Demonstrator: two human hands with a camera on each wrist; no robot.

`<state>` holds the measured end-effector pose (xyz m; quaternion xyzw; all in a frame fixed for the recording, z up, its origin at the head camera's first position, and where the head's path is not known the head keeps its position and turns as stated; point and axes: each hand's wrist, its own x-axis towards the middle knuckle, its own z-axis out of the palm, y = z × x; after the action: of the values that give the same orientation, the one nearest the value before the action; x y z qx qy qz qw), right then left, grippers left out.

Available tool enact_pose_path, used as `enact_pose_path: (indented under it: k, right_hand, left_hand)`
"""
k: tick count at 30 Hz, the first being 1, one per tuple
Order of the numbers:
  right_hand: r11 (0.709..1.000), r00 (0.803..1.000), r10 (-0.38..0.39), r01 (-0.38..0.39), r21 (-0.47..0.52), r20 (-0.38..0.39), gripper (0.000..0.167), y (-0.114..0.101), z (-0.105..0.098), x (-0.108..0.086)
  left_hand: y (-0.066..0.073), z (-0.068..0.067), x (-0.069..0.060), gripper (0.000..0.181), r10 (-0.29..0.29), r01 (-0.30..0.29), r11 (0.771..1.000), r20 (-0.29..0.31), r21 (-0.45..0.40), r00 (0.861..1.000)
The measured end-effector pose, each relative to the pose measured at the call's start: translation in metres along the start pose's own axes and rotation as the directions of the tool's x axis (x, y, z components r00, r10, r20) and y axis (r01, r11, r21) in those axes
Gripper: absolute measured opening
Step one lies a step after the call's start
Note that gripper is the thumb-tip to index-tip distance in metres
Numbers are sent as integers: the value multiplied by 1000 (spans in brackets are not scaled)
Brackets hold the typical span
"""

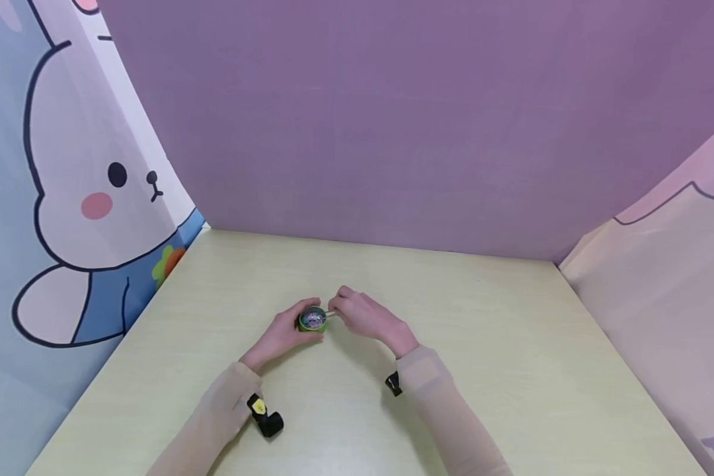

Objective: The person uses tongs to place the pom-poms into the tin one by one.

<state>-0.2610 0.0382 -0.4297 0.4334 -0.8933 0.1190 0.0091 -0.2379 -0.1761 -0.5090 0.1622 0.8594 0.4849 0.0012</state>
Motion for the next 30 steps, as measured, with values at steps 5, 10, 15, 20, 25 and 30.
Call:
enact_pose_path:
  k: [5, 10, 15, 20, 25, 30]
  right_hand:
    - [1000, 1000, 10, -10, -11, -5, 22, 0, 0, -3]
    - [997, 999, 33, -34, -74, -23, 20, 2, -2, -9]
    - [988, 997, 13, -25, -153, -80, 17, 9, -2, -15]
    - [982, 992, 11, -35, -187, -128, 13, 16, -2, -21]
    - [981, 989, 81, -101, -168, -122, 12, 21, -4, -28]
    - [983, 988, 93, -111, -143, -127, 11, 27, -5, -37]
  left_hand:
    - [-2, 1, -1, 79, -1, 1, 1000, 1, -6, 1000]
    - [-4, 0, -1, 79, 12, -12, 1000, -3, 6, 1000]
    - [-4, 1, 1, 79, 16, -16, 1000, -5, 11, 1000]
    - [-3, 0, 1, 80, 18, -18, 1000, 1, 15, 1000]
    - [-4, 0, 2, 81, 5, -5, 1000, 1, 14, 1000]
    - [-3, 0, 0, 81, -14, 14, 1000, 8, 7, 1000]
